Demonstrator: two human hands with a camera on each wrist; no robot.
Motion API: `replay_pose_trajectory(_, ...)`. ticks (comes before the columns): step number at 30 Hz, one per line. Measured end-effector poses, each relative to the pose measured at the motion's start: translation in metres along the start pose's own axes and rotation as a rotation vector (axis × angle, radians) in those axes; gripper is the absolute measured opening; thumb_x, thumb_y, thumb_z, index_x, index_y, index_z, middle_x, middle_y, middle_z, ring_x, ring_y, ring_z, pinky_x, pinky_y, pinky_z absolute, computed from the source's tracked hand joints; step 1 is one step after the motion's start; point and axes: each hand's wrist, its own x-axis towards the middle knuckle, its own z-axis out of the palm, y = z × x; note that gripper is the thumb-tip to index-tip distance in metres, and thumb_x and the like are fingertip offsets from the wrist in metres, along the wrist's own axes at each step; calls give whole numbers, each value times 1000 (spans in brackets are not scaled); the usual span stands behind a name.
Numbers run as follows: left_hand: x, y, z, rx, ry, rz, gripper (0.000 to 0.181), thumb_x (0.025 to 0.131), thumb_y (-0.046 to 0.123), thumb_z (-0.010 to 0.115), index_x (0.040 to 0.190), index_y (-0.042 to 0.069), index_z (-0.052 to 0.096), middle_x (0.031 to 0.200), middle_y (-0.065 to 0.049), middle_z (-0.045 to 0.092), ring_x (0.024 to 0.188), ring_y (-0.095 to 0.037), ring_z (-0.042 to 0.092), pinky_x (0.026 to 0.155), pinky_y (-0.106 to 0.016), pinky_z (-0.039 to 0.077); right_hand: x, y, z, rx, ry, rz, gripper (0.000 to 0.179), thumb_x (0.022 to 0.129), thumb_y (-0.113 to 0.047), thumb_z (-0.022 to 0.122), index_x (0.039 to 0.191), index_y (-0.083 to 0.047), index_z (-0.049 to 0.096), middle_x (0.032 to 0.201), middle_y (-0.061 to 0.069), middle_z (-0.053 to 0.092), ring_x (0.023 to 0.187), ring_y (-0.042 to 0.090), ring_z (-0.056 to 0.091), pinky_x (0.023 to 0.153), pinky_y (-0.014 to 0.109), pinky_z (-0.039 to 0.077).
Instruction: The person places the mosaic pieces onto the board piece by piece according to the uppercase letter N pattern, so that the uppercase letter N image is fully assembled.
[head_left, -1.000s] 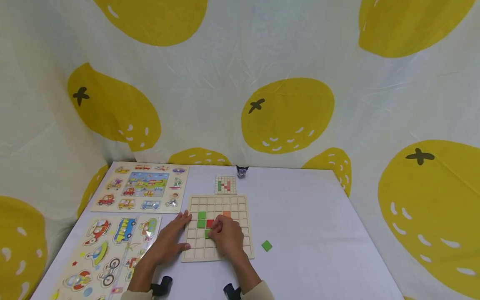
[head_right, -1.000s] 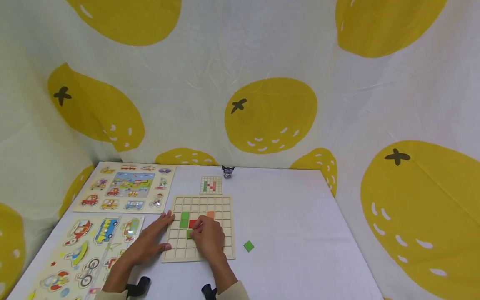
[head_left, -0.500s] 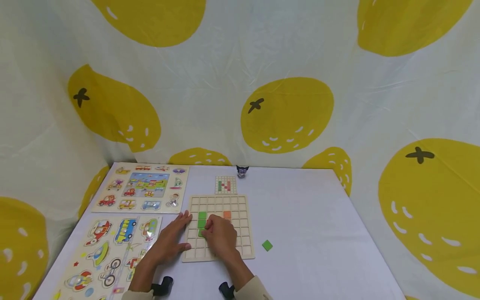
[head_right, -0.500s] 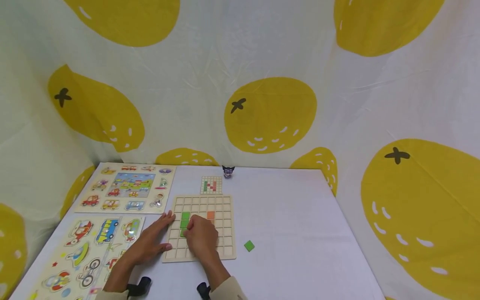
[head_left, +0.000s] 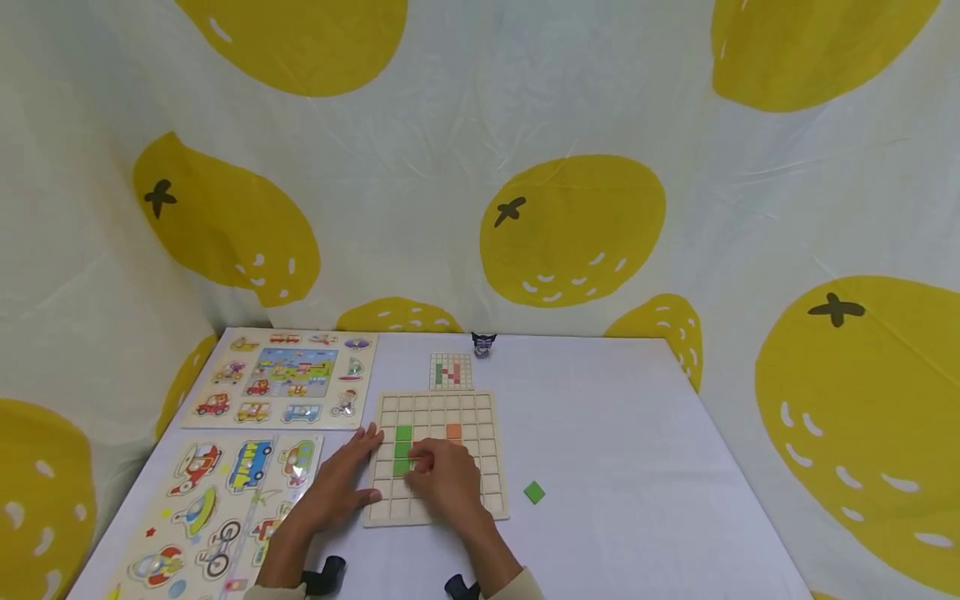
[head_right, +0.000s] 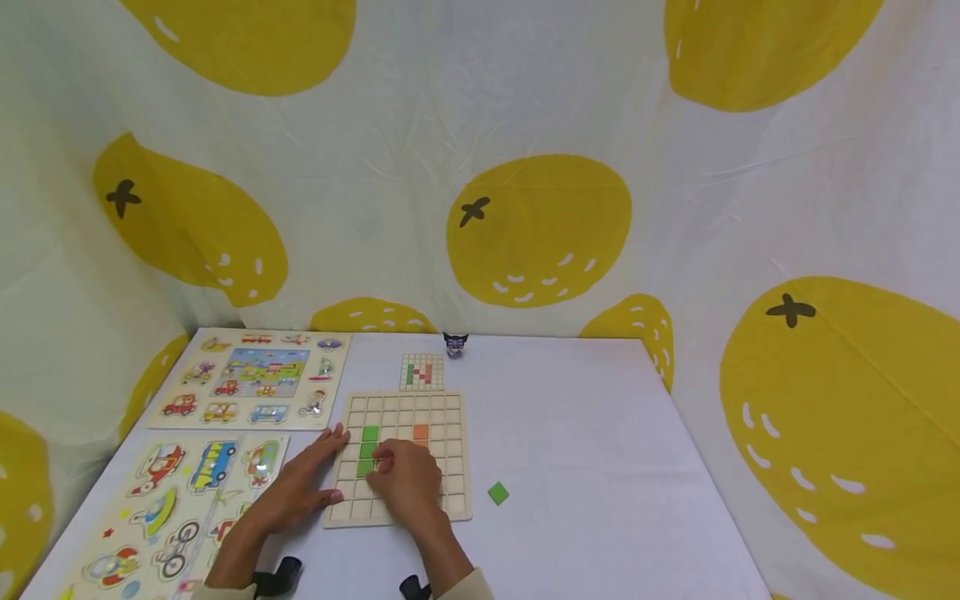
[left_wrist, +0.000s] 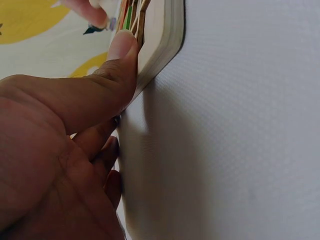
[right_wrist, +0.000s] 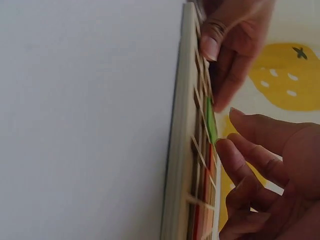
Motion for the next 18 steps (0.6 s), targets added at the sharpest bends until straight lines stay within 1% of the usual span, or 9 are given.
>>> replay_pose_trajectory(3, 0, 0, 1, 6, -5, -1, 99, 83, 12, 89, 167, 14, 36, 178, -8, 22, 167, -38, 14, 132, -65, 18, -6, 7, -15, 21, 14, 34, 27, 81, -19, 92, 106, -20, 81, 73, -14, 65, 70, 4, 55, 59, 23, 41)
replay_pose_trajectory(8, 0, 0, 1, 5, -12, 1, 100, 83, 12, 89, 167, 13, 35, 178, -9, 22, 167, -38, 13, 133, -64, 17, -20, 25, -45, 33, 75, 103, 32, 79, -17, 93, 109, -19, 80, 81, -7, 71, 77, 10, 56, 60, 25, 40)
replay_pose_trajectory(11, 0, -1, 1, 0, -9, 4, 100, 83, 11, 89, 167, 12, 35, 178, -9, 22, 167, -38, 14, 133, -64, 17, -28, 42, -64, 11, 122, 140, 36, 77, -16, 94, 110, -20, 80, 86, -4, 73, 71, 12, 53, 58, 26, 38)
replay_pose_trajectory(14, 0, 0, 1, -4, -3, 7, 100, 82, 11, 89, 167, 12, 35, 178, -9, 22, 167, -39, 14, 132, -64, 17, -36, 59, -81, -30, 166, 180, 39, 75, -16, 95, 110, -21, 80, 91, -3, 75, 68, 12, 51, 59, 26, 37)
replay_pose_trajectory(18, -1, 1, 0, -6, 3, 13, 100, 82, 11, 89, 167, 12, 35, 178, -9, 22, 166, -40, 14, 132, -65, 17, -46, 80, -101, -72, 198, 228, 44, 74, -16, 96, 114, -21, 78, 99, -1, 77, 77, 14, 57, 64, 27, 40)
